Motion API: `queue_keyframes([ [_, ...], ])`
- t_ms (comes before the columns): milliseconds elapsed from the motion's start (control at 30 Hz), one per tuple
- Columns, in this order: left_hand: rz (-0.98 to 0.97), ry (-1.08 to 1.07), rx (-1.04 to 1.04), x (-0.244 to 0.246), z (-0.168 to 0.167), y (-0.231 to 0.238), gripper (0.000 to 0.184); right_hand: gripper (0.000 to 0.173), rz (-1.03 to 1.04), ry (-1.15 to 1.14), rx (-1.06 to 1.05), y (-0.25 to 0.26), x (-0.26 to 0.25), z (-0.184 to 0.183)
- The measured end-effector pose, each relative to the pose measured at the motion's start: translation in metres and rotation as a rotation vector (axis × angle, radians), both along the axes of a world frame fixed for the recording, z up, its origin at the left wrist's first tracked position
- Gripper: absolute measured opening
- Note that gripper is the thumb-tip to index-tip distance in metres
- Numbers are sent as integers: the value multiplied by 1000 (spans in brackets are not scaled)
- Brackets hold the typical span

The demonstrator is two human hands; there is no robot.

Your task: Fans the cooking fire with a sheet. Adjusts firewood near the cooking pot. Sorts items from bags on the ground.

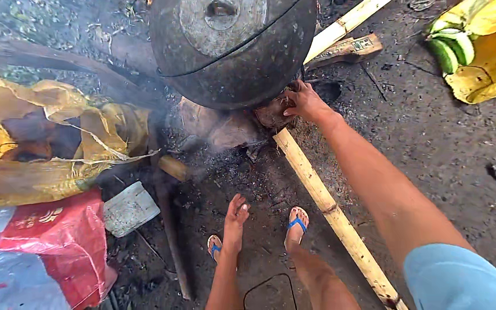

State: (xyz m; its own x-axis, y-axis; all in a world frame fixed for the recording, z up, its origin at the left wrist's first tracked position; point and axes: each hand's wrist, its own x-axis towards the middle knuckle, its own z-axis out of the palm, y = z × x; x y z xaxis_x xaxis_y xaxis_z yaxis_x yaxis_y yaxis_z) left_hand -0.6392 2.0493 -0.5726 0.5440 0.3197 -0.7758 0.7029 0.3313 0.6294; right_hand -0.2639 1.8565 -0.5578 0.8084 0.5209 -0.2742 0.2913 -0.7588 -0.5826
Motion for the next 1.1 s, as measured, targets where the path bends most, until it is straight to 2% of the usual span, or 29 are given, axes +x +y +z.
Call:
queue_keyframes([
  [33, 16, -7, 10, 12, -2, 1, 51, 65, -83, -2, 51, -3, -7, -2],
  [100, 52, -31, 24, 40, -5, 2, 51, 93, -303, 66, 75, -7, -21, 0],
  [167, 94, -54, 29, 67, -7, 4, 51, 108, -408, 167, 67, -7, -29, -5],
  [200, 115, -61, 28, 80, -9, 6, 51, 108, -418, 171, 86, -6, -33, -9],
  [267, 172, -60, 26, 105, -12, 10, 52, 95, -362, 93, 161, -3, -39, -16],
  [333, 233, -65, 44, 128, -13, 17, 59, 83, -313, 32, 180, 1, -44, -24],
  [400, 276, -93, 85, 145, -18, 25, 67, 79, -357, 39, 162, 2, -47, -36],
  [567, 211, -122, 182, 167, -27, 36, 67, 82, -455, 59, 102, 8, -40, -46],
  [700, 101, -81, 199, 172, -29, 41, 65, 87, -428, 60, 84, 7, -32, -50],
  [800, 16, -49, 215, 164, -25, 44, 69, 97, -425, 31, 136, 4, -50, -42],
  [867, -90, -45, 262, 143, -10, 46, 76, 95, -431, 1, 176, -9, -84, -32],
  [933, -179, -15, 337, 108, 21, 60, 79, 89, -424, 64, 115, -25, -129, -24],
  [1033, -352, 68, 519, 50, 86, 104, 77, 83, -363, 204, -5, -59, -204, -2],
  [1100, -361, 153, 679, 13, 129, 146, 75, 81, -368, 284, -80, -76, -249, 17],
])
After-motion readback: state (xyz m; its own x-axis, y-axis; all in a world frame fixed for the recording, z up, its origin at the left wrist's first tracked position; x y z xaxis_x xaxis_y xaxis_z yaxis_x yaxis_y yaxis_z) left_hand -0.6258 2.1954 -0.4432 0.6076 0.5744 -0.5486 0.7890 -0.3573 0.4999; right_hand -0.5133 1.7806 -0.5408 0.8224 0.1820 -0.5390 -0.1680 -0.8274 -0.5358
